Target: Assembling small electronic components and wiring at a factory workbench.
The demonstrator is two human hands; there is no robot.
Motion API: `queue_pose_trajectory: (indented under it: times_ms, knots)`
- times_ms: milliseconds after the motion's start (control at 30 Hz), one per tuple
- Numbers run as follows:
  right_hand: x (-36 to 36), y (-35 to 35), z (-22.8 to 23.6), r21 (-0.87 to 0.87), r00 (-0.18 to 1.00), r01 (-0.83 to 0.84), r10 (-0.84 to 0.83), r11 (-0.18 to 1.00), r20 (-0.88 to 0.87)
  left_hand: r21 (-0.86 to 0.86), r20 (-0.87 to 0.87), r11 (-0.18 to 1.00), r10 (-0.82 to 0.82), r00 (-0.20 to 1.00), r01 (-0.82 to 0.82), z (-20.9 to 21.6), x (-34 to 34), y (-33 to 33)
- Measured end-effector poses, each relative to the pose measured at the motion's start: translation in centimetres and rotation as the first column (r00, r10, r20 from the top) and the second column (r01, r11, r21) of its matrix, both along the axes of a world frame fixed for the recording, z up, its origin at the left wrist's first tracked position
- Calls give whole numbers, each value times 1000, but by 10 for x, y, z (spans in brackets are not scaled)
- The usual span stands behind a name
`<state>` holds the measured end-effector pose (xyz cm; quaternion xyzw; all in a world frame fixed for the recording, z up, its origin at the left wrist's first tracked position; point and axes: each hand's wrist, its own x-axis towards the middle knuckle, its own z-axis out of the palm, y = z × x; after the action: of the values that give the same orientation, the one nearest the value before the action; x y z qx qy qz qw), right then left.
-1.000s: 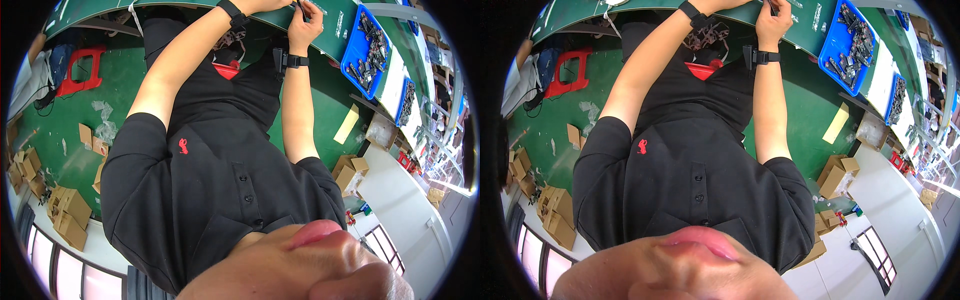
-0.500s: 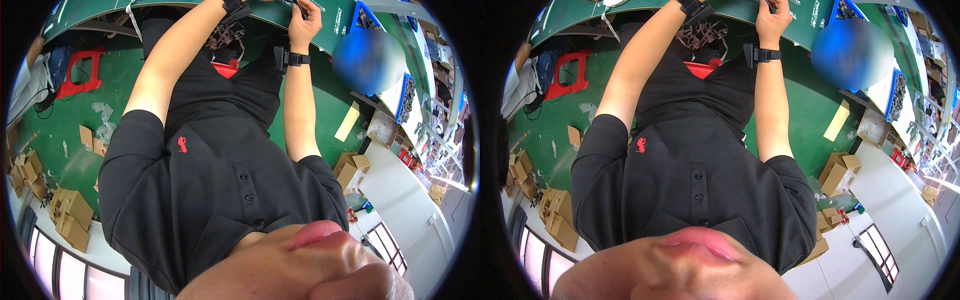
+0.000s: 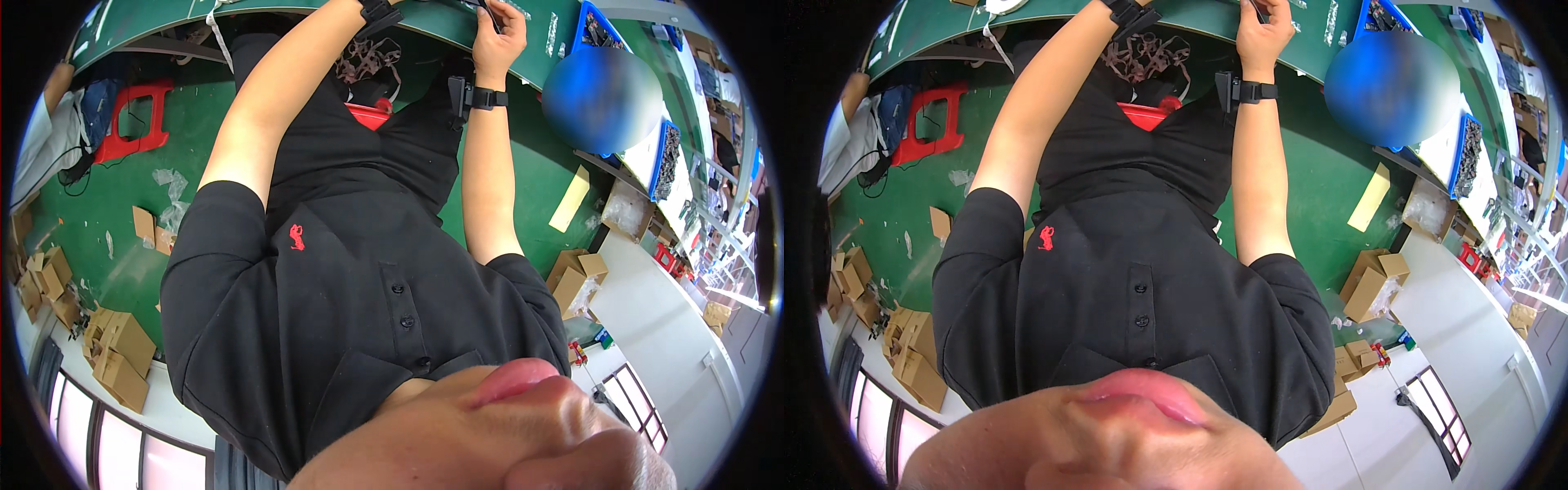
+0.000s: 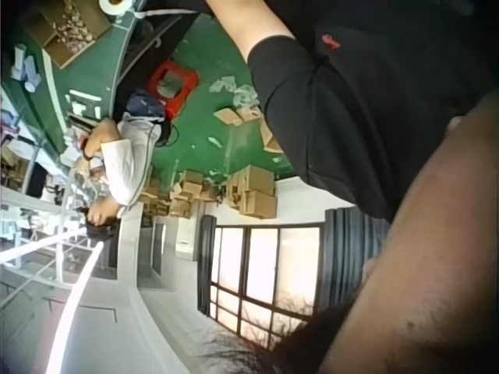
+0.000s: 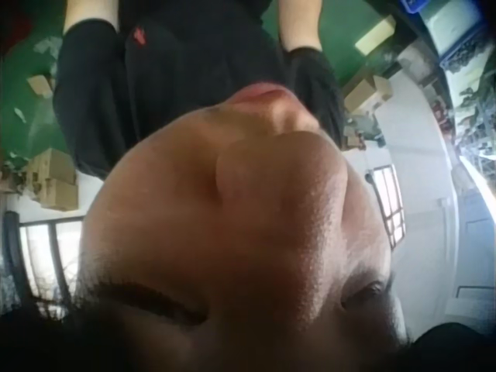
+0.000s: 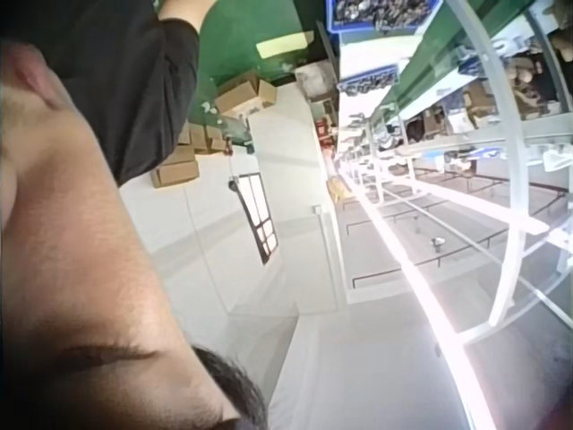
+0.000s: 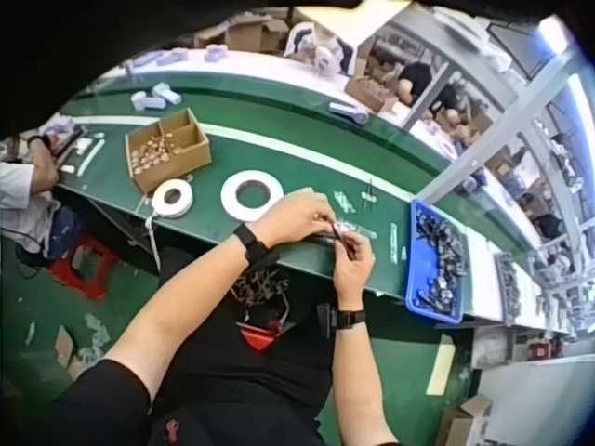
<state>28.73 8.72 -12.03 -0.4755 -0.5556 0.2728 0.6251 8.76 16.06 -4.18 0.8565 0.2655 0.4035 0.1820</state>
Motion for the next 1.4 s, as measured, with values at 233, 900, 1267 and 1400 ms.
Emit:
queue_pose_trajectory:
  times_ms: [233,900,1267,1400]
  knots:
    - [3,1,-3,-15,998,-4,3,1000,-68,25,-131,1000,-9,991,12,6,-1,-5]
    - [40,9,-9,-161,944,-260,216,952,-248,122,-189,990,-42,981,66,10,-2,-11]
    - [39,21,81,-221,867,-139,226,965,444,97,39,980,168,985,-171,-22,-3,-21]
    - [46,19,87,-266,752,-26,194,964,630,252,-49,958,152,987,-135,-15,-4,-24]
